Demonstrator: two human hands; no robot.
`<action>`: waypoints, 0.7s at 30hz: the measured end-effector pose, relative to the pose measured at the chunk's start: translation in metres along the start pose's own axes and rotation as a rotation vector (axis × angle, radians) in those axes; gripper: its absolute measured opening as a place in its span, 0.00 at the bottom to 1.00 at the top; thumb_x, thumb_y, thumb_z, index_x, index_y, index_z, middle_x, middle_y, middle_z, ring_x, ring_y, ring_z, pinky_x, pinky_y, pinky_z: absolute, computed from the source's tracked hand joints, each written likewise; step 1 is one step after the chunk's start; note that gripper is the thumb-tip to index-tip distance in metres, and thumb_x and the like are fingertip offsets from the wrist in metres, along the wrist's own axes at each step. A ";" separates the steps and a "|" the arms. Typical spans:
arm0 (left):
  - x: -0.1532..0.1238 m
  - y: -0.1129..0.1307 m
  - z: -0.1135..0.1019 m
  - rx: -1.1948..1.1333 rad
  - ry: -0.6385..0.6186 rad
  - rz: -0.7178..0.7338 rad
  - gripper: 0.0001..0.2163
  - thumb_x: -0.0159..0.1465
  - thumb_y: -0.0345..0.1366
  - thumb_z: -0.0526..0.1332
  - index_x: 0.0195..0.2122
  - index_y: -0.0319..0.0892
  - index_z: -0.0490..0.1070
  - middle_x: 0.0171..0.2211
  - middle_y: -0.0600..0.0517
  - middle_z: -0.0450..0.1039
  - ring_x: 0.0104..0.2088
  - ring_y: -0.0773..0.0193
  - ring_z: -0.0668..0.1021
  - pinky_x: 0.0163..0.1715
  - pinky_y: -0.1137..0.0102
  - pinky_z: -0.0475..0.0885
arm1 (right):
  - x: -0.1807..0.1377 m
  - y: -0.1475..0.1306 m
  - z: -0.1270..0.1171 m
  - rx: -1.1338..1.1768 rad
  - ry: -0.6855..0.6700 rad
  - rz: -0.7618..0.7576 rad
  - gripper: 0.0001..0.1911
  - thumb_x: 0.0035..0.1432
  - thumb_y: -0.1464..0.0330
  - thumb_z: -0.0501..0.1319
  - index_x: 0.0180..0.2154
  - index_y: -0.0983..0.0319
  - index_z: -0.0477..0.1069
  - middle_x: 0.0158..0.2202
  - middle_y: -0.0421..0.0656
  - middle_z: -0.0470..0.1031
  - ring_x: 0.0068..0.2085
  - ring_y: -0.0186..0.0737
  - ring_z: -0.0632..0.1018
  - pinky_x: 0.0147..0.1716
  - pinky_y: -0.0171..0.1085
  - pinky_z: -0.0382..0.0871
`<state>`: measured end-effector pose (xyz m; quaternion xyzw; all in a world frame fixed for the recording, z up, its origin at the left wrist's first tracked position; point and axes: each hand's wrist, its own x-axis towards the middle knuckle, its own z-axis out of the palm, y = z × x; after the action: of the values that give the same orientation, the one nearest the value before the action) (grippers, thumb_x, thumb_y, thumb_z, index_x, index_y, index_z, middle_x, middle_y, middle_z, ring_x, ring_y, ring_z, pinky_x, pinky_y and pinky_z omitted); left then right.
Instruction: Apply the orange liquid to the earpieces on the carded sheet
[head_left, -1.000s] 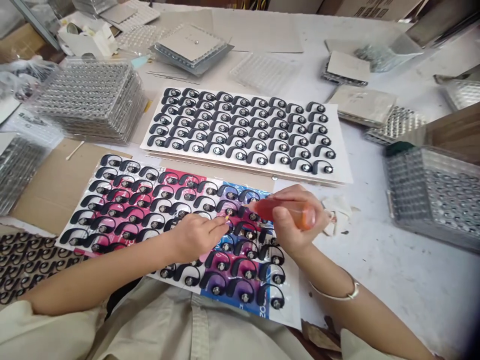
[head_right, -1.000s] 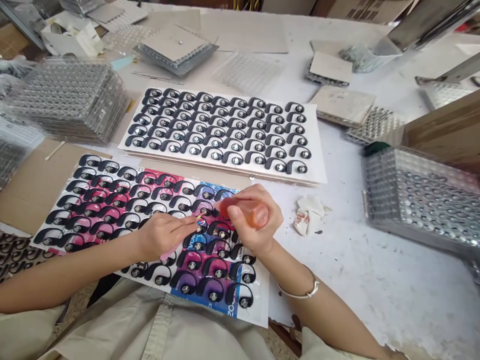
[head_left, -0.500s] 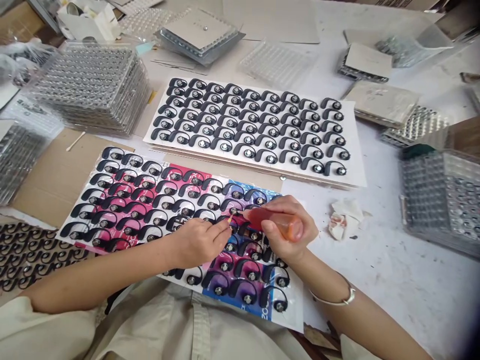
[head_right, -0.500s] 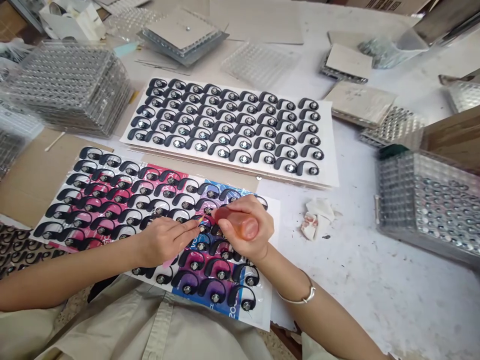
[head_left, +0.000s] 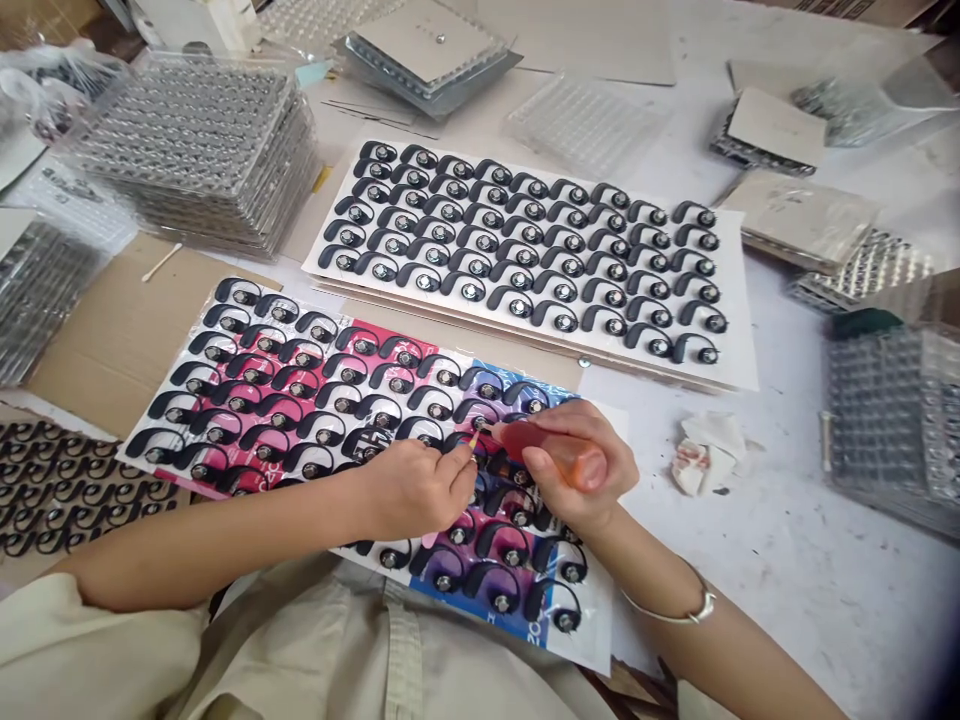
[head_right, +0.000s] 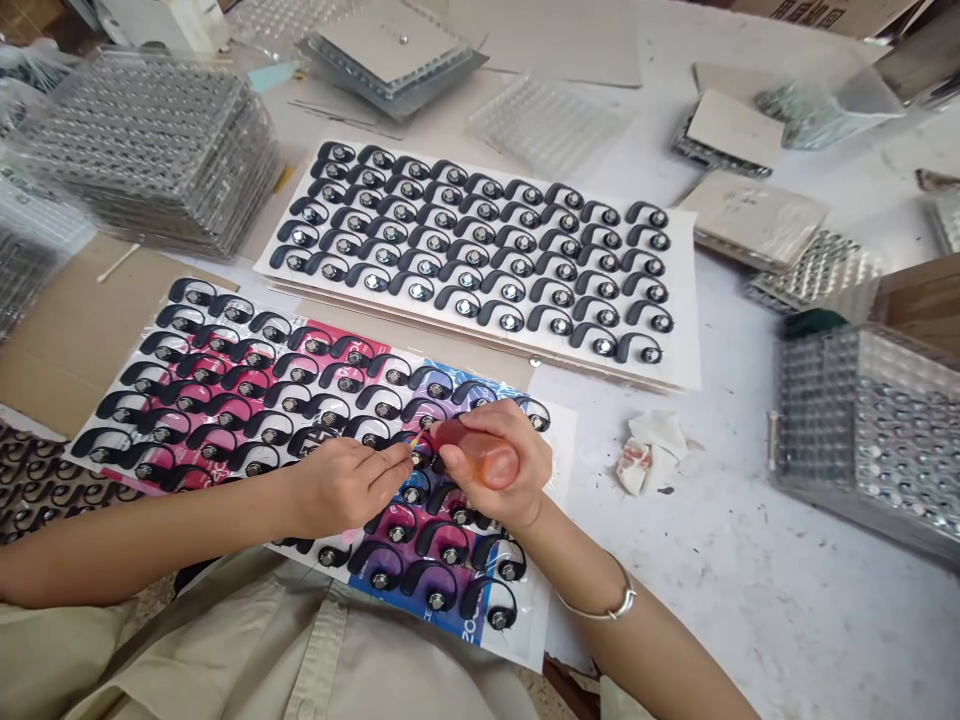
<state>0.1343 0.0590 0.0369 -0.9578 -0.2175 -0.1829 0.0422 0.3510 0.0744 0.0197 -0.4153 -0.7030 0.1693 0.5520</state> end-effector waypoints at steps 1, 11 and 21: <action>0.000 0.000 0.000 -0.003 -0.002 0.003 0.10 0.63 0.25 0.53 0.40 0.31 0.72 0.41 0.37 0.77 0.23 0.65 0.78 0.20 0.70 0.76 | 0.000 0.000 0.000 0.000 0.001 -0.003 0.14 0.49 0.66 0.67 0.39 0.60 0.71 0.30 0.44 0.75 0.29 0.40 0.75 0.25 0.41 0.72; 0.004 -0.001 -0.006 -0.012 -0.002 0.002 0.10 0.62 0.24 0.52 0.39 0.32 0.72 0.40 0.38 0.77 0.22 0.64 0.78 0.17 0.70 0.75 | -0.002 -0.002 0.000 -0.072 0.006 -0.109 0.15 0.50 0.66 0.66 0.41 0.60 0.71 0.29 0.43 0.75 0.27 0.39 0.75 0.23 0.39 0.71; 0.004 -0.002 -0.006 -0.016 0.007 0.006 0.10 0.61 0.24 0.53 0.39 0.31 0.72 0.40 0.37 0.78 0.22 0.64 0.78 0.17 0.69 0.74 | -0.005 0.000 -0.002 -0.110 -0.022 -0.145 0.16 0.49 0.65 0.67 0.41 0.60 0.70 0.30 0.44 0.75 0.28 0.40 0.76 0.23 0.39 0.72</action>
<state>0.1347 0.0609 0.0437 -0.9581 -0.2131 -0.1880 0.0361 0.3529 0.0704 0.0176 -0.3910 -0.7455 0.0946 0.5314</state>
